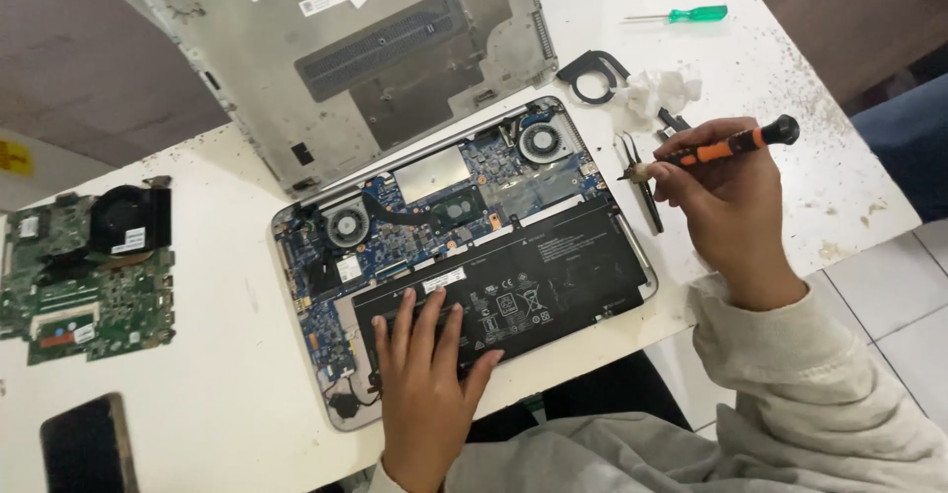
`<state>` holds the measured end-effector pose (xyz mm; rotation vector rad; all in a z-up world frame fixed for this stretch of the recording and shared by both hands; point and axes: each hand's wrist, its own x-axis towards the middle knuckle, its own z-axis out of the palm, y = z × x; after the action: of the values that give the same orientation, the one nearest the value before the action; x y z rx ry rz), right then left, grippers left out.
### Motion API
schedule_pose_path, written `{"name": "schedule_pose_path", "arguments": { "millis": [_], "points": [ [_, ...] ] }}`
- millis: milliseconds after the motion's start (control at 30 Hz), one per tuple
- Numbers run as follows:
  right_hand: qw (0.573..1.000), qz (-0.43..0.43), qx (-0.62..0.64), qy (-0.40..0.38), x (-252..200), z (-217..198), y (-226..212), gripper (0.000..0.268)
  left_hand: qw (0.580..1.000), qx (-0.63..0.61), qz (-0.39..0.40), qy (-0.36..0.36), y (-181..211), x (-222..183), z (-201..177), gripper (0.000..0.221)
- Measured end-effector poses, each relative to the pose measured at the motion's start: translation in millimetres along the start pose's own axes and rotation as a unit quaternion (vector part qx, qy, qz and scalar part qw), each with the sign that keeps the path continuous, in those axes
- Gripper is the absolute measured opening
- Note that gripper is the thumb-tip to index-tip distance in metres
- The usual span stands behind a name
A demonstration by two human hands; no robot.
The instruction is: The person uses a screwdriver to remove screws from the internal components of a disassembled laptop. They then detach and remove the laptop battery from the chassis, placing it on the workbench.
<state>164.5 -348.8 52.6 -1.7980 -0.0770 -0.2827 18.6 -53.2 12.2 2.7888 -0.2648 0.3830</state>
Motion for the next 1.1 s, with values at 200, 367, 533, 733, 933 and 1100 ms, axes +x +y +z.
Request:
{"name": "schedule_pose_path", "arguments": {
  "millis": [200, 367, 533, 733, 933, 1100],
  "points": [
    [0.999, -0.014, -0.033, 0.005, 1.5, 10.1, 15.7, 0.017, 0.999, 0.032, 0.013, 0.009, -2.8, -0.2, 7.6, 0.065],
    [0.995, -0.065, -0.075, -0.012, 9.9, 19.2, 26.2, 0.019, 0.999, 0.031, 0.018, 0.033, -2.0, -1.4, 9.6, 0.064],
    [0.992, -0.073, -0.101, 0.004, 10.7, 22.6, 34.6, 0.020, 0.999, 0.031, 0.017, 0.031, -3.6, -3.5, 11.9, 0.064],
    [0.991, -0.075, -0.107, -0.006, 10.5, 23.8, 33.5, 0.017, 0.999, 0.028, 0.018, 0.034, -4.5, -3.6, 14.6, 0.064],
    [0.986, -0.084, -0.142, -0.002, 10.0, 24.1, 36.4, 0.020, 0.999, 0.029, 0.015, 0.039, -4.4, -5.0, 15.6, 0.065],
    [0.989, -0.093, -0.114, -0.009, 11.8, 26.6, 33.2, 0.019, 0.998, 0.036, 0.012, 0.041, -3.5, -4.3, 14.9, 0.065]
  ]
}}
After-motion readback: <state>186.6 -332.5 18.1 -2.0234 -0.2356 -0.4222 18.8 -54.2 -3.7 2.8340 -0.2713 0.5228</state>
